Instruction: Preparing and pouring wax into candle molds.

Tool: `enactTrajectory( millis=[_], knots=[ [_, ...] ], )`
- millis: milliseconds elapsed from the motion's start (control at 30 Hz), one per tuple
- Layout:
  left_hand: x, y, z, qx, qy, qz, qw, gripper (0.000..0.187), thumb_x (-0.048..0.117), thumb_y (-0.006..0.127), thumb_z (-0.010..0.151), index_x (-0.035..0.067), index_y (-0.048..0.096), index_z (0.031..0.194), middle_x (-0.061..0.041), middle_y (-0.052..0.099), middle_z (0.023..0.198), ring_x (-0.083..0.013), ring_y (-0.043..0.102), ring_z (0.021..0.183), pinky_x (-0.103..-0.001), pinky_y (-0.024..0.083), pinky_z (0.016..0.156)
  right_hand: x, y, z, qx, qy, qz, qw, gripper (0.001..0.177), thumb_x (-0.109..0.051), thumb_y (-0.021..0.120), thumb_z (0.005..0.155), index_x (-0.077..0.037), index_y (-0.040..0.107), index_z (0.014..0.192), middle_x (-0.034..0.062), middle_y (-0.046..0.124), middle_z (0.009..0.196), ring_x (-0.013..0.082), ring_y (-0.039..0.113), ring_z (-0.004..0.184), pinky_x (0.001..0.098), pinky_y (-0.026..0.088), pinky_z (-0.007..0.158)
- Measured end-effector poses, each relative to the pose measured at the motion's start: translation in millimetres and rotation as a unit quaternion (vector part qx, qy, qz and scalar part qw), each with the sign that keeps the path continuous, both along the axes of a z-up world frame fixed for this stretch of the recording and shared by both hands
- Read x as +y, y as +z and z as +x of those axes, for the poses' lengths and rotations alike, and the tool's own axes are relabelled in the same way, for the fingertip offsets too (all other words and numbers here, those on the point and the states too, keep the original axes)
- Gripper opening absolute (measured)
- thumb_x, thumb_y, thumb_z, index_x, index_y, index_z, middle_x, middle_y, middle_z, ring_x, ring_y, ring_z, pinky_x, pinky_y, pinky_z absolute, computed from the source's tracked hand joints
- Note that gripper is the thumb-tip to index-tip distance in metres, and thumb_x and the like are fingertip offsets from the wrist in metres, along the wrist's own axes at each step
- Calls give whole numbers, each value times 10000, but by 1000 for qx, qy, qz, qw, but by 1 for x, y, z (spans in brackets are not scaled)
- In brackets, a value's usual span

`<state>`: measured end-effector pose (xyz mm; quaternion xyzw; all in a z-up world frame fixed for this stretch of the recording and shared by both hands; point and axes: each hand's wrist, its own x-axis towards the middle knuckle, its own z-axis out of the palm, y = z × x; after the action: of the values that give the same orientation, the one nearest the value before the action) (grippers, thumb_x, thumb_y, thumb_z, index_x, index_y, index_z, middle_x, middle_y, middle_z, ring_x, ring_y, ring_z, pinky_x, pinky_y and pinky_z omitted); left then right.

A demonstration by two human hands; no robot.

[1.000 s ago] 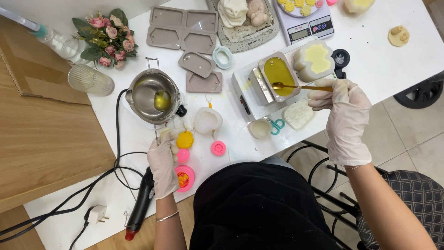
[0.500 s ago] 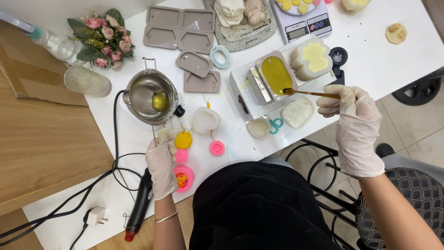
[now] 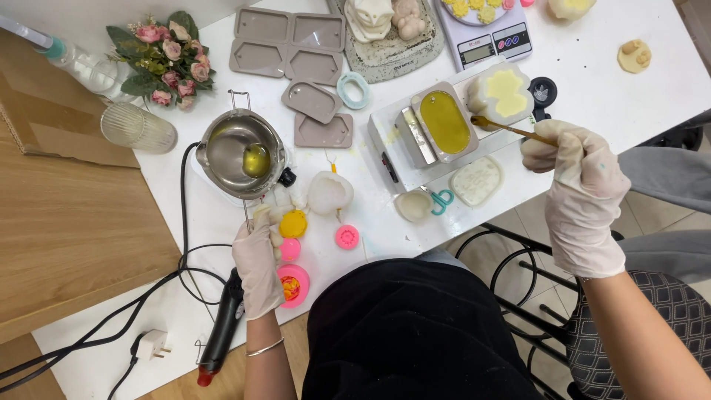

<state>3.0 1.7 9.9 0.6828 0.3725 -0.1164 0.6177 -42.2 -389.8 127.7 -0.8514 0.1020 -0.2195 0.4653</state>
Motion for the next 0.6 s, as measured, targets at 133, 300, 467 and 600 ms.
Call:
enactTrajectory(
  millis=[133, 300, 467, 600],
  knots=[
    [2, -5, -1, -9, 2, -13, 1000, 335, 380, 645, 993, 57, 703, 926, 34, 496, 584, -58, 392, 454, -233, 300, 419, 6, 4, 3, -24, 0, 68, 997, 343, -247, 502, 1249, 76, 614, 1219, 129, 721, 991, 136, 703, 874, 266, 624, 847],
    [5, -11, -3, -18, 1, -32, 999, 311, 350, 630, 1005, 53, 698, 945, 42, 490, 585, -54, 390, 455, -233, 304, 419, 6, -6, 9, -3, -6, 42, 999, 323, -233, 499, 1233, 70, 606, 1264, 134, 724, 1065, 150, 707, 923, 289, 626, 853],
    [4, -14, -2, -10, 12, -34, 999, 244, 302, 639, 990, 70, 708, 959, 43, 497, 586, -54, 396, 449, -235, 307, 415, 30, 1, 23, -37, 12, 66, 997, 341, -241, 469, 1249, 70, 607, 1249, 133, 726, 1038, 146, 709, 878, 275, 622, 828],
    [7, -27, -3, -19, 4, -15, 1000, 230, 296, 650, 982, 81, 729, 968, 52, 501, 596, -46, 400, 450, -234, 311, 407, 74, -2, 60, -7, 99, 272, 957, 437, -328, 426, 1179, 45, 648, 1222, 111, 727, 957, 154, 684, 794, 292, 602, 748]
  ],
)
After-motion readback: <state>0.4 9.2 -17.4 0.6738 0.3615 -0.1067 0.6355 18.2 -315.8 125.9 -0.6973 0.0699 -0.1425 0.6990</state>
